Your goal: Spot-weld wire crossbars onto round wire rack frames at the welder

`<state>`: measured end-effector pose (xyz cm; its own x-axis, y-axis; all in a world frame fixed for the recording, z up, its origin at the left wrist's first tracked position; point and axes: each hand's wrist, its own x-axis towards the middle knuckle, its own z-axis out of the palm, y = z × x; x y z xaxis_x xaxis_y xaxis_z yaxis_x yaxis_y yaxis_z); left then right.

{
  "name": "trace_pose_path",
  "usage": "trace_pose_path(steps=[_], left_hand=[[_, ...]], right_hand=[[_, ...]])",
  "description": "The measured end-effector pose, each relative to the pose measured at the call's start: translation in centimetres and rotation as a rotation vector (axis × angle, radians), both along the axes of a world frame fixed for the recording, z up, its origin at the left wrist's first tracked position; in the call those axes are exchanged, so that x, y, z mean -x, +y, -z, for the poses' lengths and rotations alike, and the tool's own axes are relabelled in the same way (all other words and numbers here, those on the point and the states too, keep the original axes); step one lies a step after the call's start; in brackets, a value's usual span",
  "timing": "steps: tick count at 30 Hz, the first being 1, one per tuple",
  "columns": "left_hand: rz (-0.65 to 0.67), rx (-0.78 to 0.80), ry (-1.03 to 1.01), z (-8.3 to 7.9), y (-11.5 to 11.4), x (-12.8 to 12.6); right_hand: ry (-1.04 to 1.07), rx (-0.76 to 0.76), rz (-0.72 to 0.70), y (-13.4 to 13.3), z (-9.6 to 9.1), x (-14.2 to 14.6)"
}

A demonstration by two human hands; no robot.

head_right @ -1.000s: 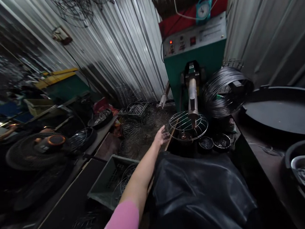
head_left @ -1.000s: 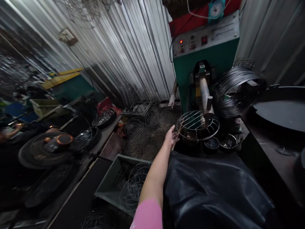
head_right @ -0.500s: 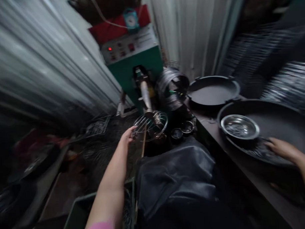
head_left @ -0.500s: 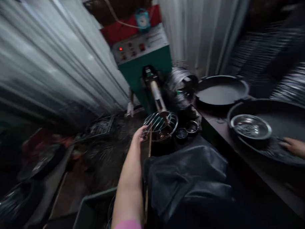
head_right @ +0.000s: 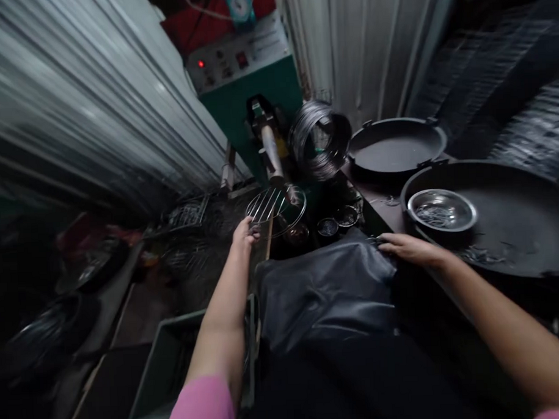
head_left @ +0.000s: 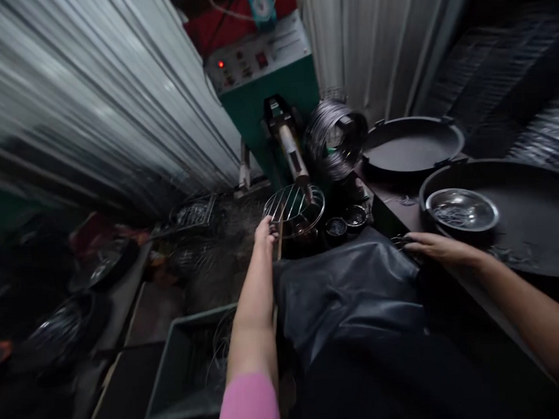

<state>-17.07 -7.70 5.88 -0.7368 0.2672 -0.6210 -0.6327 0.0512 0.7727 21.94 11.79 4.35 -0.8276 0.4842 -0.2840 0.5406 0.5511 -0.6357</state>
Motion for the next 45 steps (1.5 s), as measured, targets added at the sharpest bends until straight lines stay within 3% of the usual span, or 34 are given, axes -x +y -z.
trace_pose_path(steps=[2,4,7,11,15,18,21,26,29,34,37,42,45], left_hand=[[-0.071,-0.004,0.029,0.5,-0.2,-0.2],[-0.129,-0.007,0.049,0.9,-0.3,-0.4],[-0.201,-0.045,0.075,1.3,-0.3,-0.6],[-0.228,-0.116,0.082,1.6,-0.3,-1.0],[-0.201,-0.226,0.095,1.9,-0.6,-1.8],[-0.168,-0.326,0.049,2.2,-1.0,-2.4],[-0.158,-0.372,-0.001,2.6,-1.1,-2.8],[-0.164,-0.353,0.018,3.2,-1.0,-2.9],[-0.189,-0.35,0.061,3.6,-1.4,-2.8],[-0.193,-0.346,0.138,4.1,-2.3,-2.7],[-0.196,-0.359,0.158,4.3,-2.2,-2.9],[-0.182,-0.349,0.154,4.2,-2.3,-2.9],[-0.173,-0.339,0.171,4.0,-2.8,-2.8]], right_hand=[[-0.012,0.039,-0.188,-3.7,1.9,4.5],[-0.044,-0.048,-0.359,-7.1,4.0,8.1],[-0.11,-0.207,-0.494,-10.5,6.6,10.7],[-0.07,-0.258,-0.573,-10.7,7.9,10.2],[-0.027,-0.258,-0.479,-8.6,7.3,8.2],[-0.07,-0.144,-0.514,-8.1,7.5,7.2],[-0.067,0.028,-0.654,-9.2,9.3,7.3],[-0.142,-0.089,-0.528,-12.2,12.2,9.0],[-0.143,-0.137,-0.485,-12.6,12.0,9.4],[-0.108,-0.075,-0.51,-10.7,10.0,9.5],[-0.095,-0.168,-0.494,-10.3,9.3,10.9],[-0.269,-0.288,-0.634,-12.0,9.6,13.1],[-0.281,-0.288,-0.621,-12.4,10.2,12.9]])
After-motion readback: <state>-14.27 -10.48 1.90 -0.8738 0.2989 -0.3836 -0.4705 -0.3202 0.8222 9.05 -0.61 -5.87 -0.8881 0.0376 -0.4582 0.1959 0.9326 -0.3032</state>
